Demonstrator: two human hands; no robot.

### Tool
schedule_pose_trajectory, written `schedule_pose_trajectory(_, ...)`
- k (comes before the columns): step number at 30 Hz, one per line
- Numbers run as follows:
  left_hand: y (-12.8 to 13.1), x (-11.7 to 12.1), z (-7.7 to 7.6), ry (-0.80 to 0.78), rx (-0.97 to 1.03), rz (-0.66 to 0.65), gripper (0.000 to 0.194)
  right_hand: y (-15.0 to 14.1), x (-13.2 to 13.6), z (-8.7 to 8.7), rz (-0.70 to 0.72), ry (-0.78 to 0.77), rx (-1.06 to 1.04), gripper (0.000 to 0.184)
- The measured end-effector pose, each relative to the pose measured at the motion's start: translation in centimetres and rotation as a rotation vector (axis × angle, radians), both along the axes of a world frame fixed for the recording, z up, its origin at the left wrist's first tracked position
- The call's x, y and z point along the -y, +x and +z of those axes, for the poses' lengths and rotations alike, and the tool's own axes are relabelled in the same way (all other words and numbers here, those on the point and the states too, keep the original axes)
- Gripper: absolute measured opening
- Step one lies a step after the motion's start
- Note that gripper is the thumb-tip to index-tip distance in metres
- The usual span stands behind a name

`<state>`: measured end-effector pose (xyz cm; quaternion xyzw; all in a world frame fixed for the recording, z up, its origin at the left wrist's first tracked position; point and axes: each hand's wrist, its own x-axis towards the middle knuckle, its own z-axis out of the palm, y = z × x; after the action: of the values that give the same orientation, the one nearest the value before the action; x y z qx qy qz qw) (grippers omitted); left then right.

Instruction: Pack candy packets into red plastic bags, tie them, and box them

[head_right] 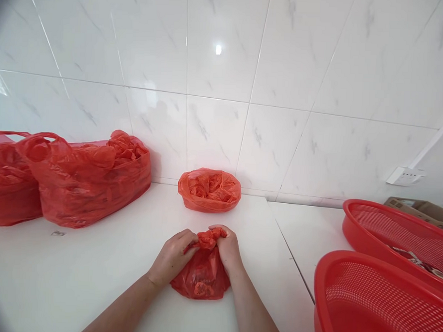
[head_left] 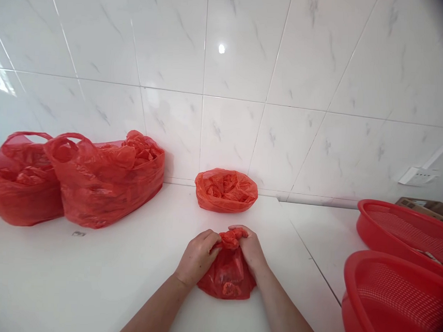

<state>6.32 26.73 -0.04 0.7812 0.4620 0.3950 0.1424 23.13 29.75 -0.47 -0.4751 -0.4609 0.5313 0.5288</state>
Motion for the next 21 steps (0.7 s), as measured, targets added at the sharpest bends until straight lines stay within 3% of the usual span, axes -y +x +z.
schedule_pose_trajectory(4,-0.2,-0.1,-0.2,0.000,-0.016,0.005,0.014,0.9,0.5,0.4,0.220,-0.098,-0.329,0.033)
schedule_pose_trajectory(6,-0.5,-0.2,-0.2,0.026,-0.035,0.017,0.014,1.5,0.3,0.2,0.252,-0.093,-0.511,0.033)
schedule_pose_trajectory(13,-3.1,-1.1,0.2,0.246,-0.022,0.210,0.018,3.9,-1.5,-0.7,0.042,-0.138,-0.866,0.027)
schedule_pose_trajectory(21,-6.9,-2.6,-0.7,0.422,-0.191,0.457,0.020,5.1,-1.9,-0.8,-0.107,-0.196,-0.797,0.025)
